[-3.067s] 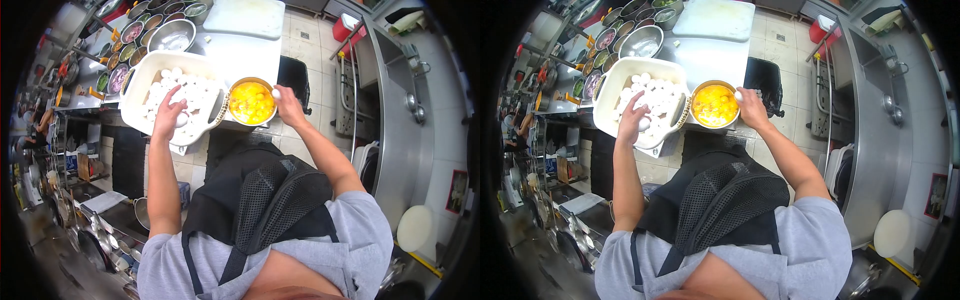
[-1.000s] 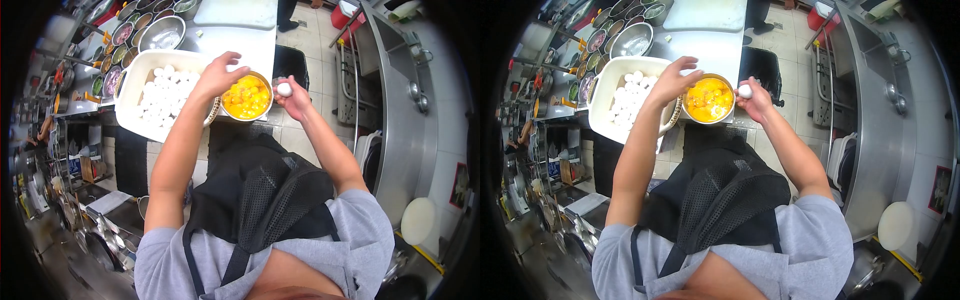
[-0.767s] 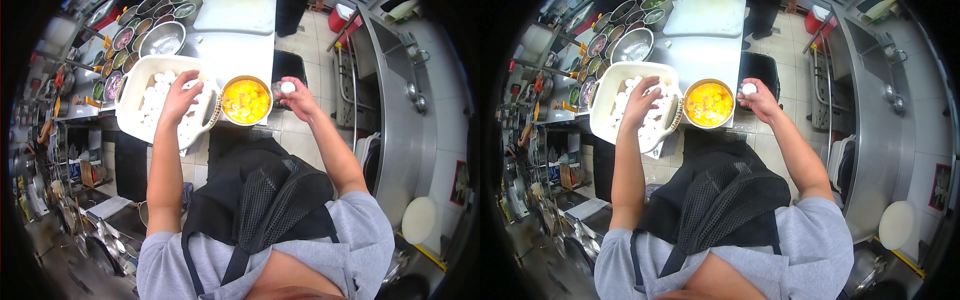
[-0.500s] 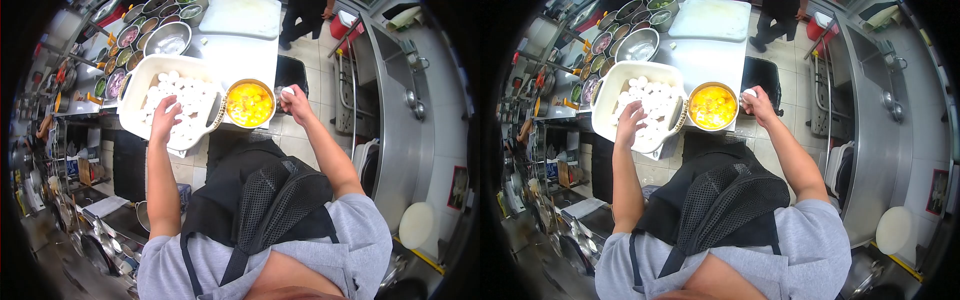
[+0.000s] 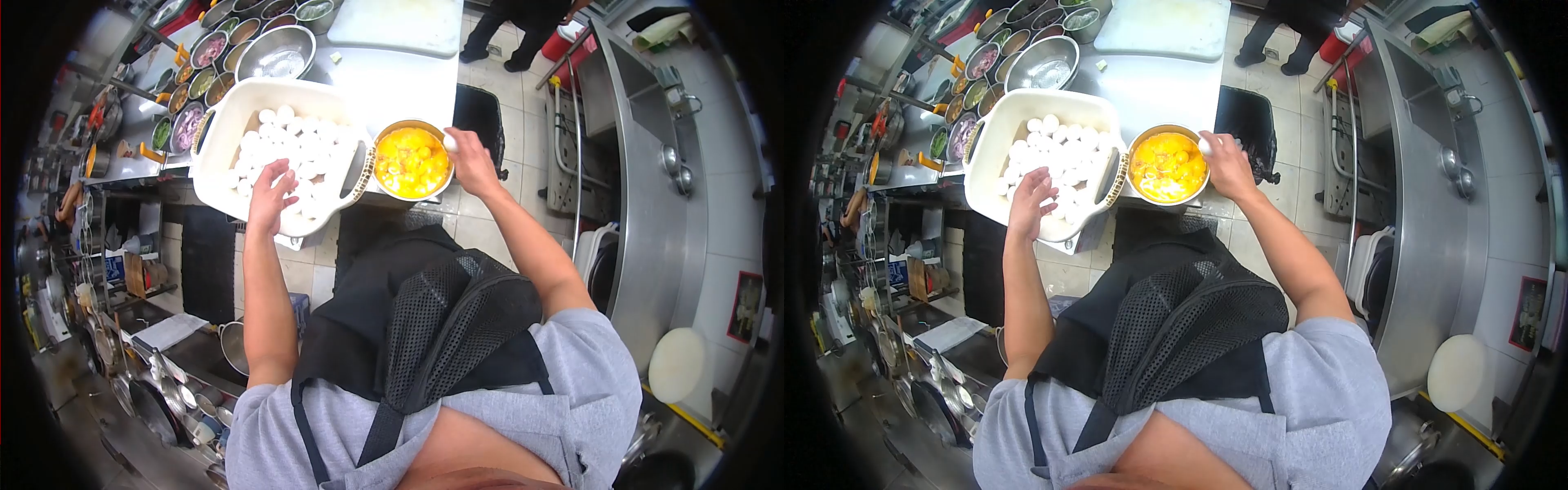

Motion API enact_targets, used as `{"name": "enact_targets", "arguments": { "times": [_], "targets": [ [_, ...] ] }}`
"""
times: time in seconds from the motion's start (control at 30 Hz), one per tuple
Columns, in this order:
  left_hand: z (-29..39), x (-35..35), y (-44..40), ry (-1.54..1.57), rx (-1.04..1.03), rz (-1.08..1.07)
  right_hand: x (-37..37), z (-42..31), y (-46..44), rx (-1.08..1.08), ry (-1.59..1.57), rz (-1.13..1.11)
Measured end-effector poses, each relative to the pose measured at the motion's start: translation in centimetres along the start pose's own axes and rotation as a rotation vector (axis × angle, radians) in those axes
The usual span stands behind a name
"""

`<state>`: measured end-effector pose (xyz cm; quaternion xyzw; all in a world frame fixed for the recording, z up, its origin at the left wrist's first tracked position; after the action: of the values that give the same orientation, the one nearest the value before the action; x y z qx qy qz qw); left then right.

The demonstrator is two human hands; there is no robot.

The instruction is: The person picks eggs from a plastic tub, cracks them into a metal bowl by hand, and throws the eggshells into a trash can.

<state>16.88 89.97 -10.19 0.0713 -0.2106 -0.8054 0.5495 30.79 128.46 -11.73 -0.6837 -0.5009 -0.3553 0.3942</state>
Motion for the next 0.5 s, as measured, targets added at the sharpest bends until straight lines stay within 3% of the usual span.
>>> {"name": "enact_targets", "arguments": {
  "times": [0.1,0.23,0.4,0.5],
  "targets": [
    [0.2,0.2,0.5,0.01,-0.022,-0.02,2.7,1.2,-0.2,-0.081,-0.303,0.223],
    [-0.2,1.3,-0.1,0.035,-0.012,-0.016,4.9,-0.1,-2.3,-0.023,-0.376,0.213],
    [-0.3,1.8,-0.8,0.041,-0.034,0.039,-1.2,-2.8,-3.2,-0.111,-0.451,-0.267],
    [-1.2,2.5,-1.9,0.045,-0.029,0.047,-3.4,-4.7,-2.9,0.0,-0.33,-0.263]
  ]
}}
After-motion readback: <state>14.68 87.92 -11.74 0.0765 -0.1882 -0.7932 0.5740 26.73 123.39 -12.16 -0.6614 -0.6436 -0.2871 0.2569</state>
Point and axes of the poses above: each hand's wrist, its own y-axis away from the middle knuckle, its own x-axis out of the back of the hand, z = x × y, the point moved 7 cm from there along -y, towards the middle knuckle, and after that the axes turned 4 degrees about -z, right-handed, at the moved point
